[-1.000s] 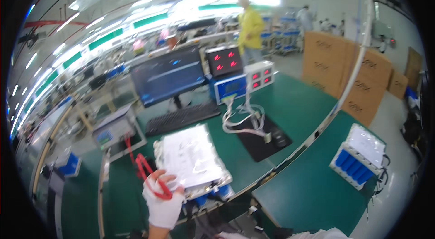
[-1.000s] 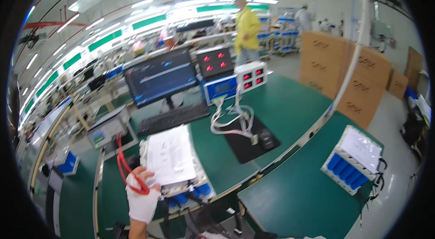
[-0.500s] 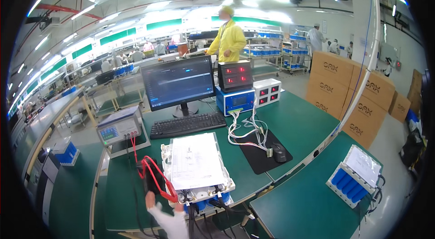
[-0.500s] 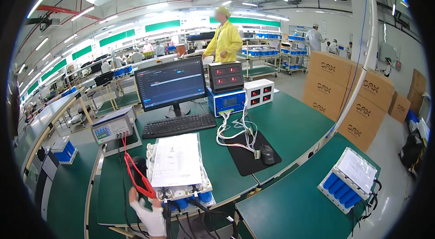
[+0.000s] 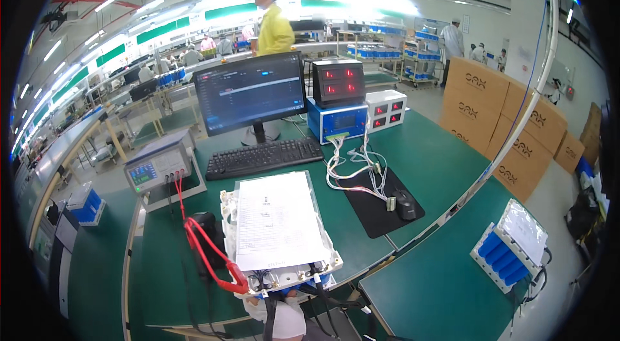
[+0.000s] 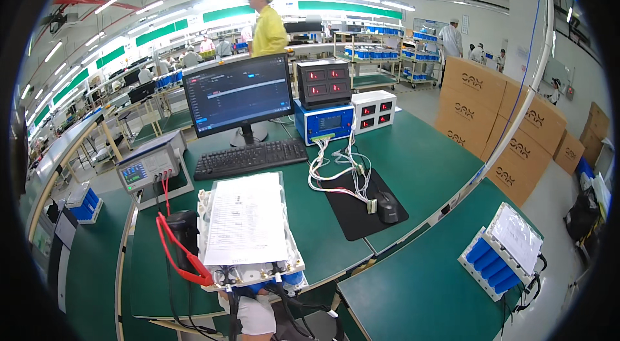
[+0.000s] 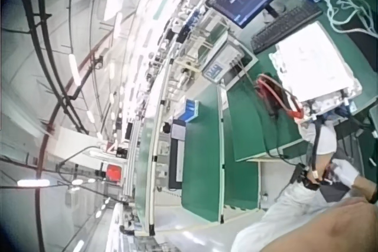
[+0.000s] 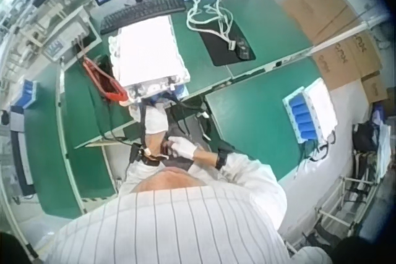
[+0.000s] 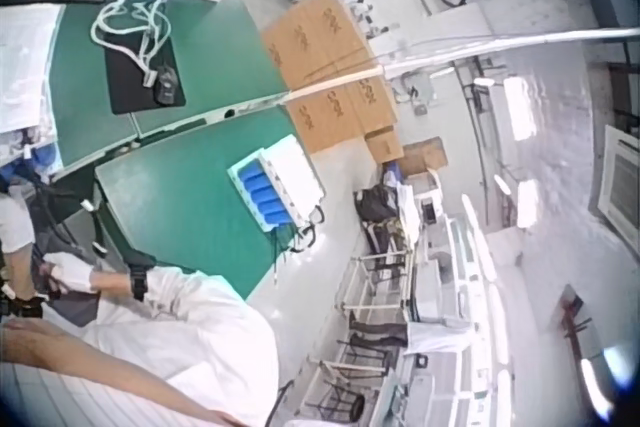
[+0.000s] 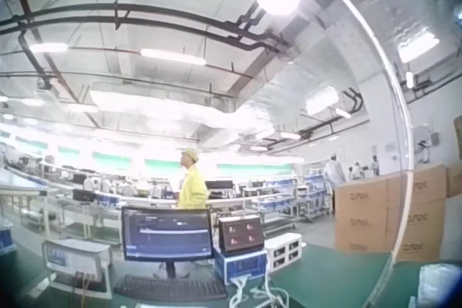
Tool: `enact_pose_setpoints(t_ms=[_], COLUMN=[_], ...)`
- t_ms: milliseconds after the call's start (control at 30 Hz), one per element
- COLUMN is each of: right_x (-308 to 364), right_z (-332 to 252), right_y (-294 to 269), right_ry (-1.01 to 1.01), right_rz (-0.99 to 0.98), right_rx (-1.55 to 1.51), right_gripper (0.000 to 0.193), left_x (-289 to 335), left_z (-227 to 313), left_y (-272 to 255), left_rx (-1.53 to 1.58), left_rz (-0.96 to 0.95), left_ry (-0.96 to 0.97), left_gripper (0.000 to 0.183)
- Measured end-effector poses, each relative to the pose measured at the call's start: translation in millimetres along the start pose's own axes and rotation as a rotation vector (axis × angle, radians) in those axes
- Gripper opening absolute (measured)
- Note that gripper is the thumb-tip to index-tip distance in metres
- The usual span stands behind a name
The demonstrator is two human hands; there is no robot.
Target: Testing and recording data for industrial battery modules using electrical test equipment and paper documentation.
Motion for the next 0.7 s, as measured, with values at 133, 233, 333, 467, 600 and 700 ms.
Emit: enact_pose_setpoints(t_ms=[133, 233, 333, 467, 600, 700], right_x=[1, -12, -18, -14, -5, -12], right_z=[-2, 8, 5, 7, -6, 2], right_y=[-4, -12, -17, -24, -29, -33], right_ry=[-0.040, -0.061, -0.055, -0.114, -0.159, -0.103], right_rz=[0.019, 0.032, 0.063, 0.121, 0.176, 0.183], right_rx=[-0.009, -0.068, -0.061, -0.155, -0.089, 0.024], right_gripper=[0.026, 0.023, 0.022, 0.021, 0.016, 0.027], left_x=[5, 10, 19, 21, -27, 6], left_z=[-5, -6, -2, 27, 91, 58], left_y=[10, 15, 16, 35, -18, -109], left_rx=[0.020, 0.068, 0.172, 0.357, -0.463, -0.334], left_rz=[-0.161, -0.308, -0.492, -0.727, 0.088, 0.511], left_ry=[-0.052, -0.098, -0.166, -0.165, 0.591, 0.533], left_gripper=[0.056, 0.054, 0.052, 0.050, 0.050, 0.039])
Point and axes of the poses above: each hand's wrist, its own x-axis away from the middle knuckle, its own y-axis out of the palm, z = x × y, the point moved 10 cm from there along -x, towards the middle knuckle, and after that the axes turned 5 degrees about y, right-handed, at the moved point
